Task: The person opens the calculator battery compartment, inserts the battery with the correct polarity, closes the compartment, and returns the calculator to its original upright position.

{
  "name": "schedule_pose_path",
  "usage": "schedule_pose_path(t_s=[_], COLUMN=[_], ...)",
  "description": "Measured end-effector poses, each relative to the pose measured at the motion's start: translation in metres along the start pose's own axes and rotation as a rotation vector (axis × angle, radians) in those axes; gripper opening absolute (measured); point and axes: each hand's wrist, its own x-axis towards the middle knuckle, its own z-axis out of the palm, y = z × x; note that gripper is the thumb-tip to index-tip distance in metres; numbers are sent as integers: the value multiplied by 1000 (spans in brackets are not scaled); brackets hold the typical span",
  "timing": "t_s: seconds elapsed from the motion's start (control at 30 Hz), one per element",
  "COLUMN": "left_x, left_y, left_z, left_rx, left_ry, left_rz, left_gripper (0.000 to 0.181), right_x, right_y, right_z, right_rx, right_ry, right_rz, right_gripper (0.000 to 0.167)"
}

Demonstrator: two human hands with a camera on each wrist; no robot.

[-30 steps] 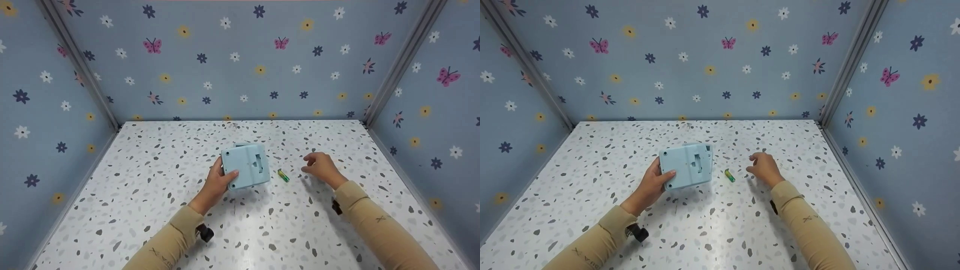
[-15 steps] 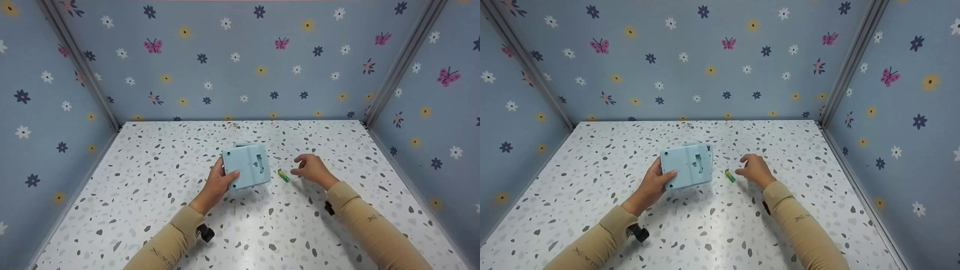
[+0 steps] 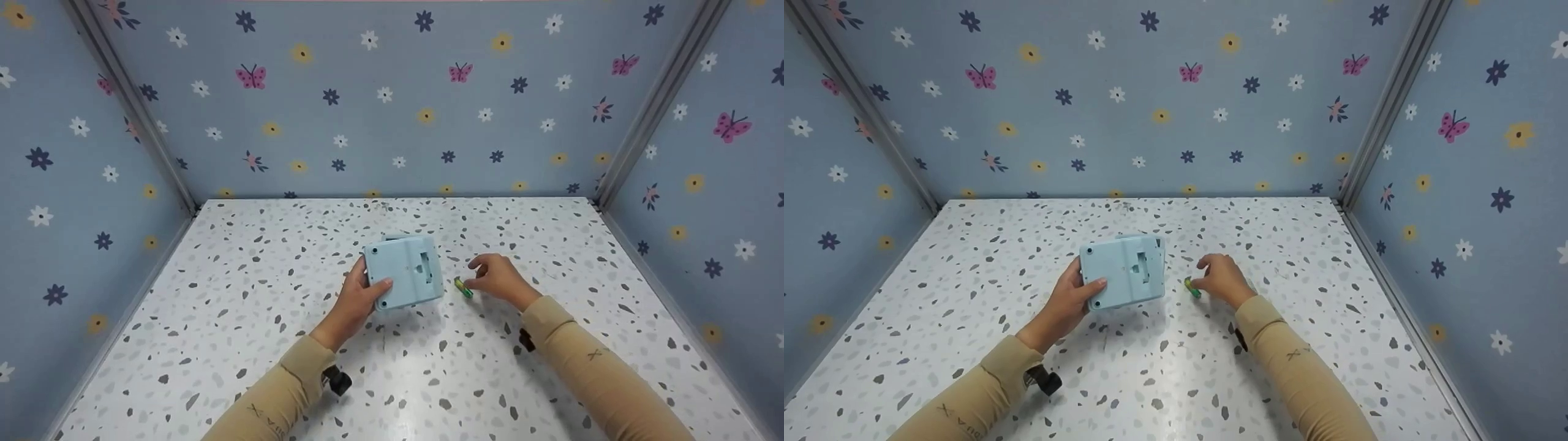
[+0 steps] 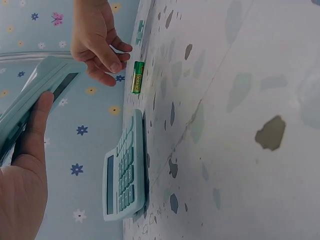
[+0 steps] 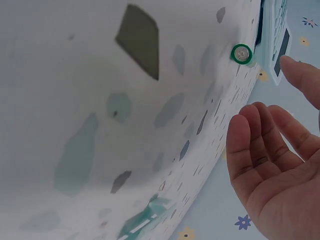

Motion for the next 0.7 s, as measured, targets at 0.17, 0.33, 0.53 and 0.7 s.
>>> schedule_pose_path(t_s=[0.17,0.33,0.53,0.7], left_x=[-1,-2,-2,-1], left_y=[1,0,0,-1], left_z=[0,0,0,0], left_rx=[12,24,30,22], left_ry=[-8,-6,-6,0], left_rz=[-2,-6,-2,5], left_gripper=[74,72,75,76], right_x=[3,7,10,11], right_y=[-3,-4,-4,-4], right_z=[5,9,11,14], right_rx=[-11,-4,3,-16], right_ry=[-22,-49,-84,-82], right_rz=[1,36,56,17], right_gripper=[45,44,43,40])
